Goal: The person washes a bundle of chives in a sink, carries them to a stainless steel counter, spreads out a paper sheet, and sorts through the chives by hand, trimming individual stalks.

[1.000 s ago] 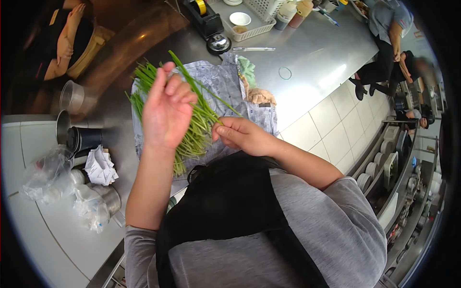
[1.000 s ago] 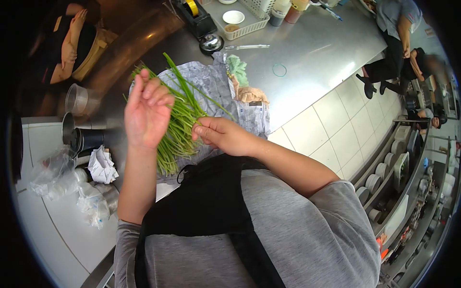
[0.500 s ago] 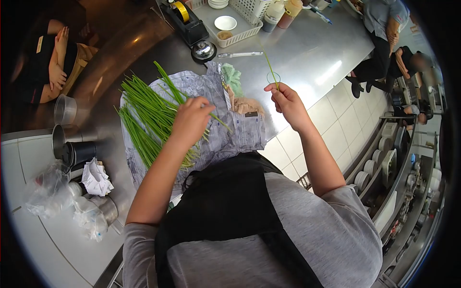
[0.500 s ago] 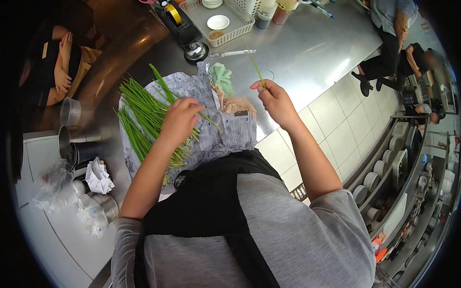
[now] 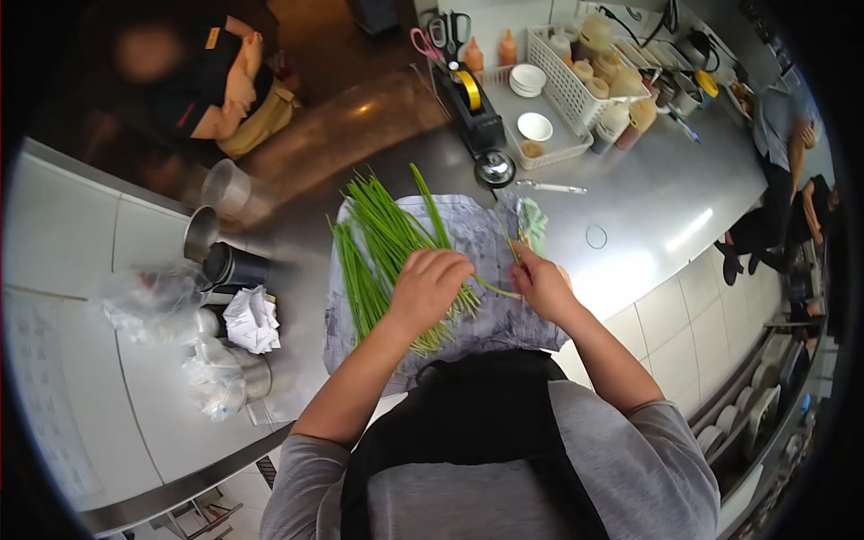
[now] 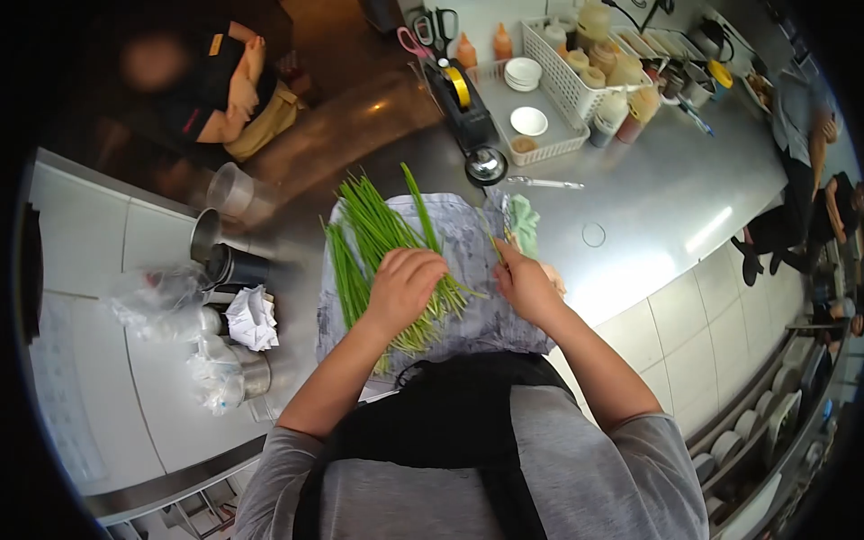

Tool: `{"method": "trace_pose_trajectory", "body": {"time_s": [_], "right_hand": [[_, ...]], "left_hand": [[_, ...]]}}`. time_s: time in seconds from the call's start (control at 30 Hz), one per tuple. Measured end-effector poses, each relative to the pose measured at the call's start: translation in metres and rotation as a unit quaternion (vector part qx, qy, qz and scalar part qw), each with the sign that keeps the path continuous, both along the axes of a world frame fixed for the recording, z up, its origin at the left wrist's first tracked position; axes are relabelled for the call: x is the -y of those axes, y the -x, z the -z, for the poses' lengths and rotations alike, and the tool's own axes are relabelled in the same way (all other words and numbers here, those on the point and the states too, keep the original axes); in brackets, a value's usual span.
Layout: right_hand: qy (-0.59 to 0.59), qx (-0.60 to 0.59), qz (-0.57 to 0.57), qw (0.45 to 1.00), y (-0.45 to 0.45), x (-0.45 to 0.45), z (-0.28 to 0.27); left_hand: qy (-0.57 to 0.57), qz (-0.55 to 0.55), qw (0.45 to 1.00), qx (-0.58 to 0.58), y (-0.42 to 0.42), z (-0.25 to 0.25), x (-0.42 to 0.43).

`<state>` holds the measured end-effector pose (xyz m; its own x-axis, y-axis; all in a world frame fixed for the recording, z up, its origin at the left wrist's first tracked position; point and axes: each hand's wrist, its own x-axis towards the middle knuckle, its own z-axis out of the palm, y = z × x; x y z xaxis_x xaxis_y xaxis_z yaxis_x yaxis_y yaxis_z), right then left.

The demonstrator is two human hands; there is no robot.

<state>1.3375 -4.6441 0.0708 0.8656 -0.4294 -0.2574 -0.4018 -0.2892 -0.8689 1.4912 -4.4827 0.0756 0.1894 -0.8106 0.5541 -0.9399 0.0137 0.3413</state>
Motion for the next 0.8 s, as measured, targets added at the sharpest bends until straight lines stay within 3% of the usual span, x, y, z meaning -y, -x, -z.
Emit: {"method": "trace_pose_trajectory", "body": {"time_s": [0.03, 0.07, 0.13, 0.27, 0.33, 0.37, 0.4, 0.47, 0.57, 0.7, 0.73, 0.77, 0.8], "right_hand": [[0.102, -0.031, -0.02, 0.994, 0.001, -0.003, -0.006], [0.105, -0.027, -0.023, 0.994, 0.003, -0.005, 0.003], [0.165, 0.077, -0.022, 0.983, 0.005, -0.006, 0.028], [0.288, 0.16, 0.026, 0.944, 0.004, -0.022, -0.011], [0.162, 0.166, -0.056, 0.971, 0.008, -0.029, -0.021], [-0.013, 0.115, -0.072, 0.991, 0.012, -0.037, -0.03], [-0.014, 0.097, -0.058, 0.993, 0.013, -0.04, -0.028], [-0.285, 0.089, -0.053, 0.953, 0.017, -0.042, -0.023], [-0.372, 0.084, -0.008, 0.924, 0.022, -0.051, -0.029], [-0.387, 0.102, 0.035, 0.916, 0.025, -0.071, -0.028], [-0.386, 0.103, 0.059, 0.915, 0.026, -0.076, -0.029], [-0.387, 0.104, 0.083, 0.912, 0.027, -0.082, -0.029], [-0.385, 0.106, 0.089, 0.913, 0.028, -0.086, -0.028]], "left_hand": [[-0.01, 0.013, 0.999, 0.028, -0.001, -0.005, -0.003], [-0.02, 0.026, 0.998, 0.054, 0.0, -0.01, -0.006], [-0.063, 0.023, 0.996, 0.058, 0.006, -0.015, -0.011], [-0.075, 0.071, 0.991, 0.08, 0.015, -0.014, -0.016], [-0.062, 0.055, 0.991, 0.106, 0.019, -0.014, -0.014], [-0.043, 0.032, 0.993, 0.108, 0.021, -0.009, -0.012], [-0.041, 0.047, 0.994, 0.09, 0.021, -0.01, -0.013], [-0.016, 0.014, 0.996, 0.082, 0.021, -0.016, -0.016], [0.038, 0.005, 0.998, 0.051, 0.024, -0.017, -0.023], [0.101, -0.057, 0.993, -0.032, 0.038, -0.005, -0.034], [0.12, -0.088, 0.964, -0.222, 0.042, 0.01, -0.036], [0.132, -0.116, 0.898, -0.403, 0.044, 0.015, -0.038], [0.13, -0.11, 0.898, -0.405, 0.043, 0.018, -0.04]]}}
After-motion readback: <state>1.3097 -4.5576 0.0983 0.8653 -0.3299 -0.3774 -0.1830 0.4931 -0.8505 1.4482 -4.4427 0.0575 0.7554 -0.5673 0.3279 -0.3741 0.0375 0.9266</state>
